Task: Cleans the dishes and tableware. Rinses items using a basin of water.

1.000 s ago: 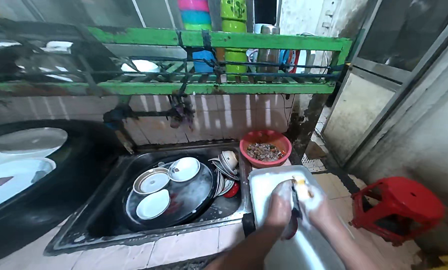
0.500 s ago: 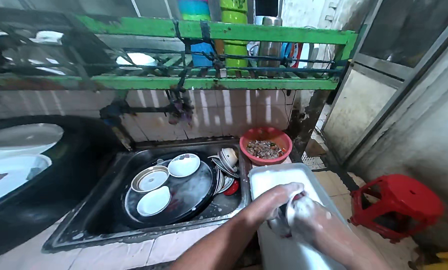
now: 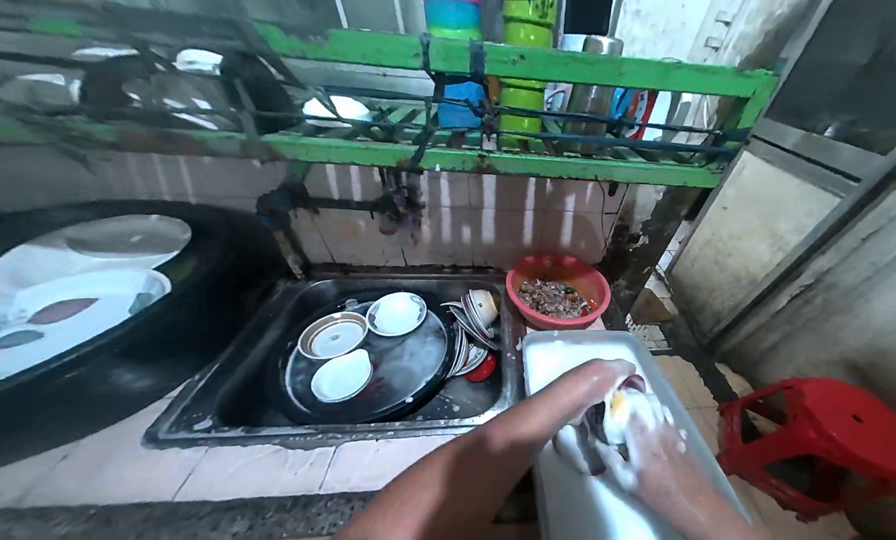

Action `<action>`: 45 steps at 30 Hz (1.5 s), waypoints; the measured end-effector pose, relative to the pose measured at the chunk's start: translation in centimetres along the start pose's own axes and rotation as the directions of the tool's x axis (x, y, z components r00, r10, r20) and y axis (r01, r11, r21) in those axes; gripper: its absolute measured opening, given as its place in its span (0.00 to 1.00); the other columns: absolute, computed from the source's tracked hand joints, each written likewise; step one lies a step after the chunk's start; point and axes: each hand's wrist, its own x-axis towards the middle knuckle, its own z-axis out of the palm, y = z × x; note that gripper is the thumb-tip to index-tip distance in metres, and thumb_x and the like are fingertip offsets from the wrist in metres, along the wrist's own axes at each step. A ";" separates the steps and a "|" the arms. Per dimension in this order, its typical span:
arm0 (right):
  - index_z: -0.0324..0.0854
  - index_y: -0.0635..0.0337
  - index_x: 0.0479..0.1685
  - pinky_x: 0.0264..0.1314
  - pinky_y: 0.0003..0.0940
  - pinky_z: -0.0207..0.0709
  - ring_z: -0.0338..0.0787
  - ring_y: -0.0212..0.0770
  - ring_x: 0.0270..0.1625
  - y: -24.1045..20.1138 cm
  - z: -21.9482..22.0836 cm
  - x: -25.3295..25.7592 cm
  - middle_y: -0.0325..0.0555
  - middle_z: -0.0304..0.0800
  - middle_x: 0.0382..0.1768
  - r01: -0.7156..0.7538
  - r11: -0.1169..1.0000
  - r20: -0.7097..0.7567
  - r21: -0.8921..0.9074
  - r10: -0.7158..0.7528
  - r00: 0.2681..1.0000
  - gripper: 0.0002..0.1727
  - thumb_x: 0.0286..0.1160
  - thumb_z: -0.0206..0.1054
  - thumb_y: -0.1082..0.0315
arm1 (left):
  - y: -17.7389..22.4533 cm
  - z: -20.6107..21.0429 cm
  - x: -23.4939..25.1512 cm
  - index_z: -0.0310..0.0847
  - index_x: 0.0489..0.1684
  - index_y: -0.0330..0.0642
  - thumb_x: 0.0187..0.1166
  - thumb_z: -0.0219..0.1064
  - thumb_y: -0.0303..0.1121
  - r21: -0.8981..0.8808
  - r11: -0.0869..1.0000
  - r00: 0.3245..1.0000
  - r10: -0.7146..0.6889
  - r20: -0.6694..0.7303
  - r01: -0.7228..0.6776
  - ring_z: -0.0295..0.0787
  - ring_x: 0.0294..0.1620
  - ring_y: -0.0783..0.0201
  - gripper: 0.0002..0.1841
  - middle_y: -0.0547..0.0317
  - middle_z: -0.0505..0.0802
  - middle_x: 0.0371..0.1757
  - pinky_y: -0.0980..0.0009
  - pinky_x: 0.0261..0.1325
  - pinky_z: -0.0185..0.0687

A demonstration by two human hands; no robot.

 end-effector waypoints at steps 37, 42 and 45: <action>0.78 0.77 0.65 0.65 0.56 0.81 0.90 0.56 0.59 -0.1 -1.0 3.2 0.65 0.90 0.53 -0.430 0.859 0.056 0.280 0.432 0.900 0.34 0.61 0.79 0.61 | 2.7 1.9 -1.9 0.83 0.67 0.32 0.85 0.65 0.40 0.275 0.920 0.917 0.341 -0.209 -0.280 0.82 0.71 0.47 0.22 0.38 0.87 0.68 0.49 0.76 0.75; 0.87 0.71 0.45 0.53 0.60 0.87 0.94 0.64 0.51 0.9 0.4 0.6 0.64 0.93 0.45 0.085 0.994 -0.126 -0.071 -0.093 0.988 0.19 0.66 0.71 0.61 | 3.5 0.3 -0.7 0.83 0.63 0.30 0.90 0.56 0.43 0.192 0.977 0.996 0.083 0.033 -0.088 0.84 0.65 0.51 0.23 0.39 0.89 0.62 0.50 0.70 0.76; 0.87 0.71 0.45 0.52 0.59 0.86 0.94 0.62 0.50 0.8 0.8 0.8 0.62 0.93 0.43 0.047 0.997 -0.088 -0.064 -0.053 0.995 0.18 0.64 0.69 0.63 | 2.9 -0.1 -0.2 0.82 0.64 0.32 0.90 0.51 0.56 0.236 0.969 0.997 -0.078 0.019 0.071 0.85 0.62 0.47 0.31 0.37 0.88 0.60 0.43 0.67 0.77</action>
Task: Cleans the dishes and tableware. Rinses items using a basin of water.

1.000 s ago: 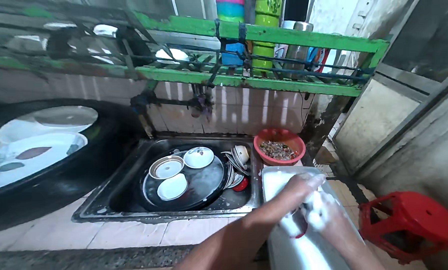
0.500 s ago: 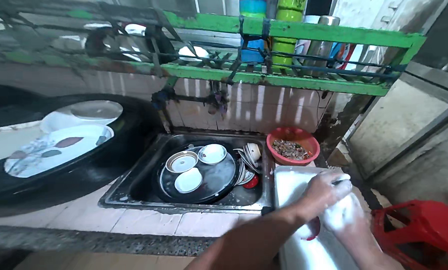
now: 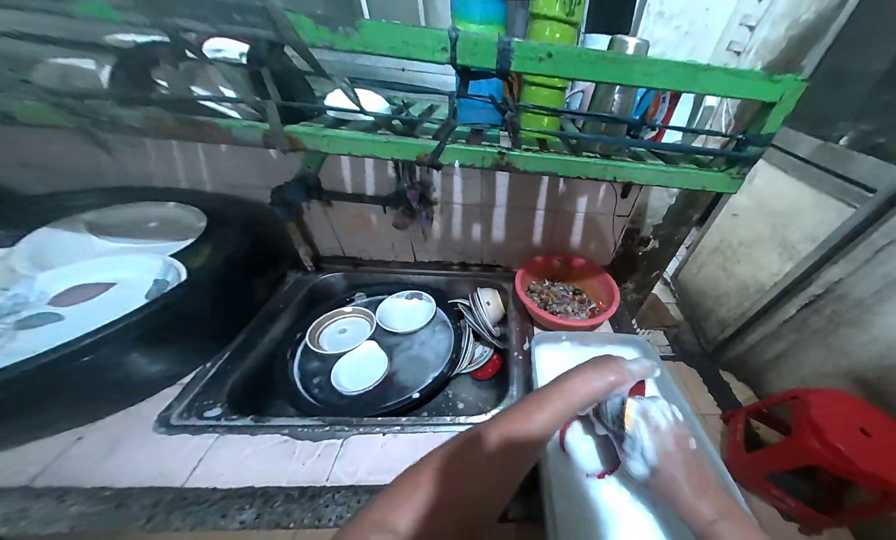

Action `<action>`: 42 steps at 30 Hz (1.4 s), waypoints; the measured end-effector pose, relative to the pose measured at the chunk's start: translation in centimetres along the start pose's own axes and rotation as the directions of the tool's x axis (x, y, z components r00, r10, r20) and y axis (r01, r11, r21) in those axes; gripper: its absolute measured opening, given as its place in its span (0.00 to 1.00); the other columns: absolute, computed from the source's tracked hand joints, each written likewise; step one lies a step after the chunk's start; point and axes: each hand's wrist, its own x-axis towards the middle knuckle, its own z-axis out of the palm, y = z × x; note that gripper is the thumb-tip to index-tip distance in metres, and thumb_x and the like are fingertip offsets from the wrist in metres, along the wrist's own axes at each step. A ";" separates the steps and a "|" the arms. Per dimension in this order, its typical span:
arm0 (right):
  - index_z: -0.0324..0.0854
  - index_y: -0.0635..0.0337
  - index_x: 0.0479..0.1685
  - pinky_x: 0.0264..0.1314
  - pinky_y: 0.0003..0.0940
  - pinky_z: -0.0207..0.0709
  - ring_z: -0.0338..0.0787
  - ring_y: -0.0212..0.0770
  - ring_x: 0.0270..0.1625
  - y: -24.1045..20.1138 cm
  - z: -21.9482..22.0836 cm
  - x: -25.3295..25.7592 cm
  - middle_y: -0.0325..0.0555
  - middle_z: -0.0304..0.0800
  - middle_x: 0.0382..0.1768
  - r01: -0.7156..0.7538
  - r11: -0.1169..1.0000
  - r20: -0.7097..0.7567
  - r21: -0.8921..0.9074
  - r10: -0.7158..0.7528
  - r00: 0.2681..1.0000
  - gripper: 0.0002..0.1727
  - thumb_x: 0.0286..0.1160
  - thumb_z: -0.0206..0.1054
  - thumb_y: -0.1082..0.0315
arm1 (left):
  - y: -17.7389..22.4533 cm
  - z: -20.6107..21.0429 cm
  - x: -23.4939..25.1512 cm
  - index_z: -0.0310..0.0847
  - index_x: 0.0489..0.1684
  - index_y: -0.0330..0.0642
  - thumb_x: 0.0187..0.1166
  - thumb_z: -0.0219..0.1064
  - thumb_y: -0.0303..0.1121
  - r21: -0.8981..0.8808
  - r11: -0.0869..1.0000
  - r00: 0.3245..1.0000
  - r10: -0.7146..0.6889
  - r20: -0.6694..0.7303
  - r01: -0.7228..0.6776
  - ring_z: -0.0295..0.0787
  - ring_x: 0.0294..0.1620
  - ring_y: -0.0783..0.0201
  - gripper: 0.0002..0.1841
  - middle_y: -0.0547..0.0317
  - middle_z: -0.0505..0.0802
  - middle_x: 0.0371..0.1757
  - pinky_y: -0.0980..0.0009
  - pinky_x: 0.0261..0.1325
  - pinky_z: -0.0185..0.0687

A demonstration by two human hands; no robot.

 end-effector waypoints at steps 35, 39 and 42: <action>0.78 0.67 0.75 0.74 0.68 0.73 0.83 0.70 0.72 3.0 -0.4 -5.8 0.69 0.83 0.70 -0.454 0.891 0.633 -0.030 0.368 0.681 0.33 0.73 0.70 0.55 | -6.9 3.8 0.2 0.82 0.67 0.33 0.91 0.52 0.36 0.591 0.805 0.999 0.041 0.024 -0.047 0.82 0.73 0.40 0.19 0.37 0.87 0.68 0.39 0.75 0.75; 0.77 0.70 0.75 0.75 0.69 0.71 0.81 0.71 0.74 2.7 -1.1 -5.4 0.71 0.82 0.70 -0.488 0.872 0.618 0.040 0.363 0.698 0.34 0.73 0.73 0.56 | -8.5 2.4 0.3 0.83 0.50 0.25 0.92 0.50 0.37 0.063 0.996 0.998 0.065 -0.018 -0.063 0.84 0.48 0.53 0.21 0.40 0.88 0.46 0.55 0.56 0.79; 0.74 0.76 0.75 0.77 0.68 0.70 0.79 0.73 0.74 2.0 -2.1 -4.7 0.77 0.78 0.71 -0.546 0.831 0.500 0.107 0.430 0.752 0.34 0.74 0.71 0.60 | -7.5 1.8 -0.9 0.84 0.50 0.26 0.87 0.58 0.37 -0.083 0.996 0.992 -0.041 -0.122 0.031 0.86 0.49 0.52 0.18 0.39 0.89 0.48 0.52 0.57 0.81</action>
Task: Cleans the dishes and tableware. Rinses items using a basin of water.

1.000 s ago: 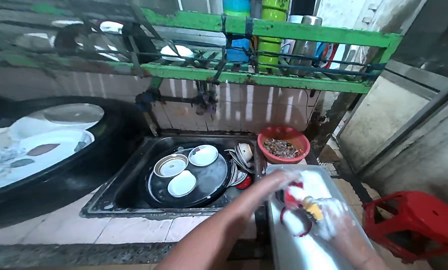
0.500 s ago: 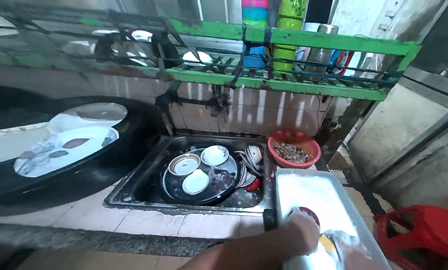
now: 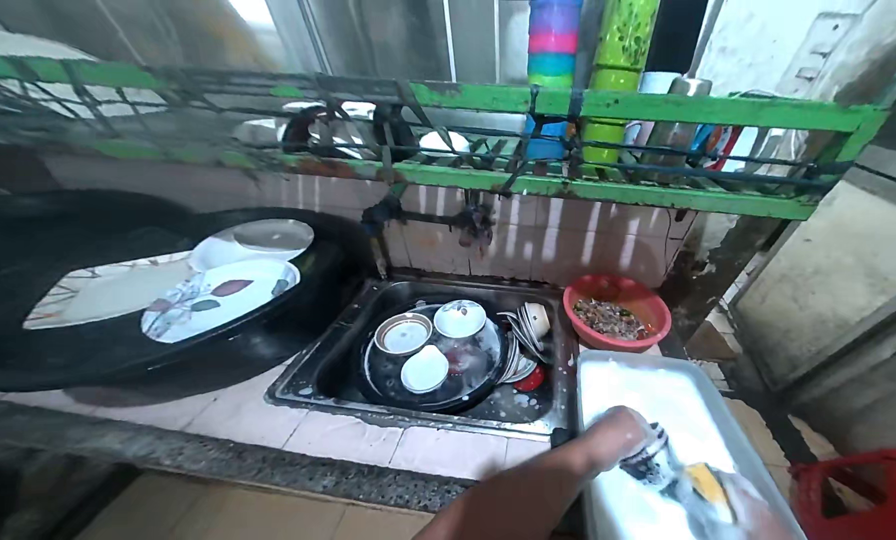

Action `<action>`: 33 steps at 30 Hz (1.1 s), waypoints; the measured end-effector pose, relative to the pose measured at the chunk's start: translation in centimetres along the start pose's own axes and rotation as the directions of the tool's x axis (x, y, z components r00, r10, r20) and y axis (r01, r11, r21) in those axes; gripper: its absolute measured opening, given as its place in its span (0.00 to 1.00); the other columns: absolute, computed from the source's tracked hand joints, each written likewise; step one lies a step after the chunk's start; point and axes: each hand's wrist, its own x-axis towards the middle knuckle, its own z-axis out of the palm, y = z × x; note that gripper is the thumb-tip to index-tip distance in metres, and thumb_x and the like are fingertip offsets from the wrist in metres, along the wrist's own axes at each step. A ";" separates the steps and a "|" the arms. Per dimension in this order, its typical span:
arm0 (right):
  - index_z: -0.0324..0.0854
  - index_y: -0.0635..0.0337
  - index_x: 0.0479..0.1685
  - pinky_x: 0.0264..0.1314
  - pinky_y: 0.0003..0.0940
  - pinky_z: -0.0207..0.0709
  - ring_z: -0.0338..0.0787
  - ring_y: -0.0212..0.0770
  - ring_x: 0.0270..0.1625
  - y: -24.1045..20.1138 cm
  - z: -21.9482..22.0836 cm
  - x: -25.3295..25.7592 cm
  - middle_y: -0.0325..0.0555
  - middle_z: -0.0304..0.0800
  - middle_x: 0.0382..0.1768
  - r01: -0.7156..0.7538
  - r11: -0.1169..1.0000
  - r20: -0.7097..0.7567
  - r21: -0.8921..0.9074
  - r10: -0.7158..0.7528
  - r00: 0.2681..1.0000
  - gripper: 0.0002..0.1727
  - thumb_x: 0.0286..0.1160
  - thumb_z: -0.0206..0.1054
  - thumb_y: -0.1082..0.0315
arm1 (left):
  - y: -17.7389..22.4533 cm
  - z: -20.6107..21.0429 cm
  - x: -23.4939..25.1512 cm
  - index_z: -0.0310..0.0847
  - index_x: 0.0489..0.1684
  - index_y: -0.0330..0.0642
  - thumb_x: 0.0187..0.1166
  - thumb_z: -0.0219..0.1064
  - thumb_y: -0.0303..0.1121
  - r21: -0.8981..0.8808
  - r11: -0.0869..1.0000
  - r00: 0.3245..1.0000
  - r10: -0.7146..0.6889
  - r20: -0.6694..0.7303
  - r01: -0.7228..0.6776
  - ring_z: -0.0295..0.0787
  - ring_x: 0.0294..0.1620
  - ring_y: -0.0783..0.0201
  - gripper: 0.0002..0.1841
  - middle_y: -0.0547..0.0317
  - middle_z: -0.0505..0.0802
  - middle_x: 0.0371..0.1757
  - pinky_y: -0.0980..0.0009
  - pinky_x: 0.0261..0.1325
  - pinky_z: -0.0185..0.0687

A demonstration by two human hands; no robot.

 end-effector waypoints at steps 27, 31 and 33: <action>0.72 0.72 0.76 0.73 0.46 0.76 0.84 0.49 0.67 -5.9 -4.0 4.4 0.64 0.84 0.65 -0.203 0.781 -0.129 0.591 0.340 0.931 0.22 0.86 0.59 0.71 | 5.3 3.6 -6.3 0.78 0.72 0.30 0.85 0.62 0.32 -0.046 0.977 0.974 0.202 -0.101 -0.207 0.85 0.69 0.56 0.21 0.40 0.88 0.67 0.59 0.76 0.76; 0.73 0.77 0.75 0.72 0.58 0.78 0.89 0.62 0.66 -8.2 -0.8 2.1 0.70 0.88 0.63 0.028 0.953 -0.384 0.301 0.094 0.918 0.36 0.67 0.73 0.65 | 4.9 1.8 -5.1 0.76 0.70 0.30 0.86 0.59 0.27 -0.123 0.992 0.993 0.025 -0.116 -0.039 0.87 0.59 0.57 0.17 0.42 0.89 0.60 0.58 0.66 0.82; 0.69 0.76 0.77 0.74 0.46 0.77 0.86 0.50 0.66 -6.5 -2.3 2.8 0.64 0.86 0.64 -0.069 0.847 -0.230 0.527 0.221 0.948 0.30 0.77 0.68 0.70 | 5.2 1.5 -5.7 0.80 0.68 0.32 0.83 0.65 0.31 -0.041 0.996 0.997 0.076 -0.004 -0.076 0.87 0.61 0.57 0.19 0.44 0.89 0.60 0.57 0.69 0.80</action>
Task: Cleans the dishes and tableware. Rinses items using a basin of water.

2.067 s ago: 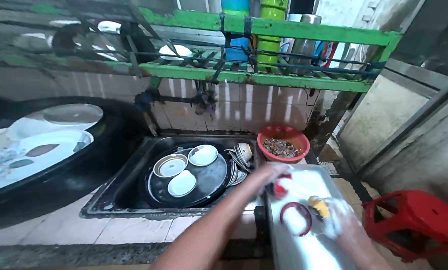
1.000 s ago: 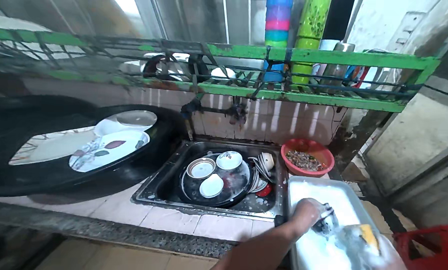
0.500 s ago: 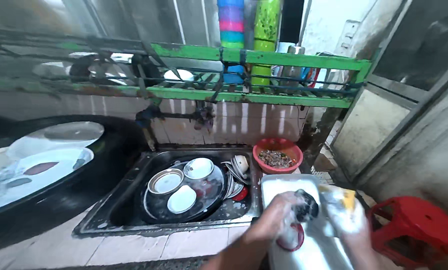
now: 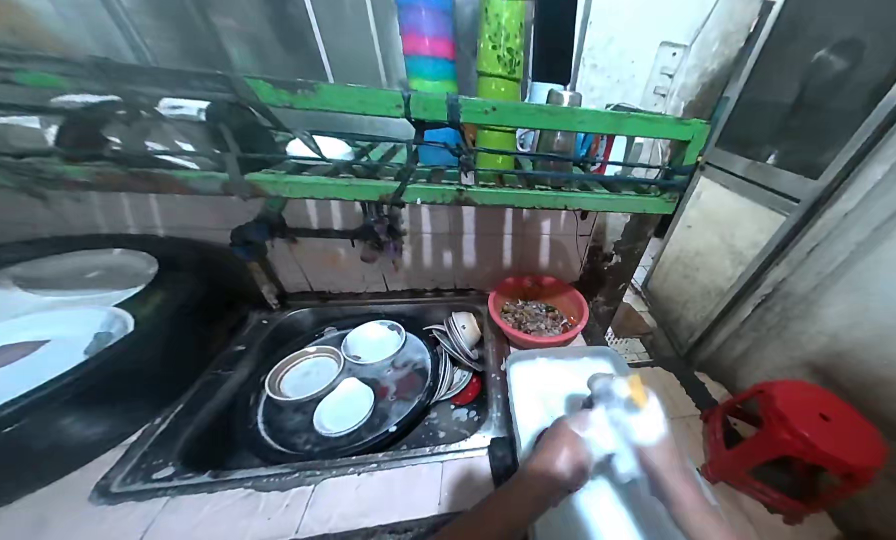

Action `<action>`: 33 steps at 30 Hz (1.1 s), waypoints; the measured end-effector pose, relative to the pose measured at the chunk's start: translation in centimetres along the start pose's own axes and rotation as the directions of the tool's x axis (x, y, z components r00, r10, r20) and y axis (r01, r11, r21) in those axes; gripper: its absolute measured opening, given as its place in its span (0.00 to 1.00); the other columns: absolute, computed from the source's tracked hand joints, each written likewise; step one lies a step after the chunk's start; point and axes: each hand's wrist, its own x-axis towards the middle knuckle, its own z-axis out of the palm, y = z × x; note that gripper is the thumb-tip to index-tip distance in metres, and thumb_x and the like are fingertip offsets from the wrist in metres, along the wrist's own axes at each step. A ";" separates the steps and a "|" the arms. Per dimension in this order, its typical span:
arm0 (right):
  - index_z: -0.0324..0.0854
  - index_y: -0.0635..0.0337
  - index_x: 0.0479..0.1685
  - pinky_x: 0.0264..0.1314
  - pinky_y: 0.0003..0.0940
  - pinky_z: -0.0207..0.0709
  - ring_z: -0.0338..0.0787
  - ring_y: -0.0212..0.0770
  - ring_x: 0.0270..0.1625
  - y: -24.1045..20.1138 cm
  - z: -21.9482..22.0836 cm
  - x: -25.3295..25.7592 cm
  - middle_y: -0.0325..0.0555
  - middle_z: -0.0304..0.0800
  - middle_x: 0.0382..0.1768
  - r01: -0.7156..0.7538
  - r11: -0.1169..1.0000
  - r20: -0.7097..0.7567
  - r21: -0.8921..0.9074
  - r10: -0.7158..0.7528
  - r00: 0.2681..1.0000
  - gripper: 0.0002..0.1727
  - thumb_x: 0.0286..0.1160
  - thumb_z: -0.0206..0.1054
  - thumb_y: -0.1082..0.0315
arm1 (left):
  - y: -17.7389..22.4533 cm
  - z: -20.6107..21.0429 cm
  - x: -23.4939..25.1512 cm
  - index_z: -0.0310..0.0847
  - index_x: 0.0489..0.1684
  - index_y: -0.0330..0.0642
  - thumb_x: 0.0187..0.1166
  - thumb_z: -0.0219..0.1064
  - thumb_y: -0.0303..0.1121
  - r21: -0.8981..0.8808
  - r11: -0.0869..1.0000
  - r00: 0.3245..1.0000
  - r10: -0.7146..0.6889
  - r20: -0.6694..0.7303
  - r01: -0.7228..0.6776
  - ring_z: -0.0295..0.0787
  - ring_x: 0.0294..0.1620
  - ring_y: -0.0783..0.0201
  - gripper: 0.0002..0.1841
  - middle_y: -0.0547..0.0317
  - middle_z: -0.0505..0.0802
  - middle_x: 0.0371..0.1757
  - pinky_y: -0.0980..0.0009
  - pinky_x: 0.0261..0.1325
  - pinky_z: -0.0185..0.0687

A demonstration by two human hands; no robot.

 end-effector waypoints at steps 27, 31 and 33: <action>0.76 0.73 0.72 0.62 0.52 0.83 0.91 0.52 0.55 -1.3 -1.7 0.5 0.63 0.90 0.53 0.144 0.979 -0.082 -0.143 -0.156 0.984 0.29 0.71 0.72 0.70 | 0.5 1.4 1.5 0.82 0.58 0.31 0.80 0.65 0.24 -0.299 0.949 0.987 0.056 -0.149 -0.099 0.87 0.47 0.67 0.12 0.52 0.90 0.47 0.69 0.54 0.85; 0.73 0.74 0.73 0.65 0.47 0.81 0.89 0.49 0.58 -1.2 -1.1 0.0 0.62 0.89 0.56 0.062 0.996 -0.100 -0.057 -0.067 0.993 0.29 0.73 0.71 0.70 | 1.7 0.5 0.7 0.77 0.70 0.25 0.84 0.62 0.29 0.220 0.967 0.991 0.134 0.005 -0.132 0.83 0.70 0.50 0.20 0.35 0.87 0.66 0.56 0.78 0.73; 0.74 0.71 0.70 0.55 0.34 0.81 0.86 0.38 0.49 -0.3 -3.1 1.8 0.53 0.87 0.50 -0.165 0.969 0.023 0.183 0.164 0.986 0.17 0.87 0.57 0.73 | 1.8 0.9 0.3 0.81 0.68 0.27 0.87 0.60 0.34 0.307 0.920 0.970 0.232 0.073 -0.243 0.85 0.69 0.50 0.20 0.37 0.89 0.64 0.56 0.76 0.73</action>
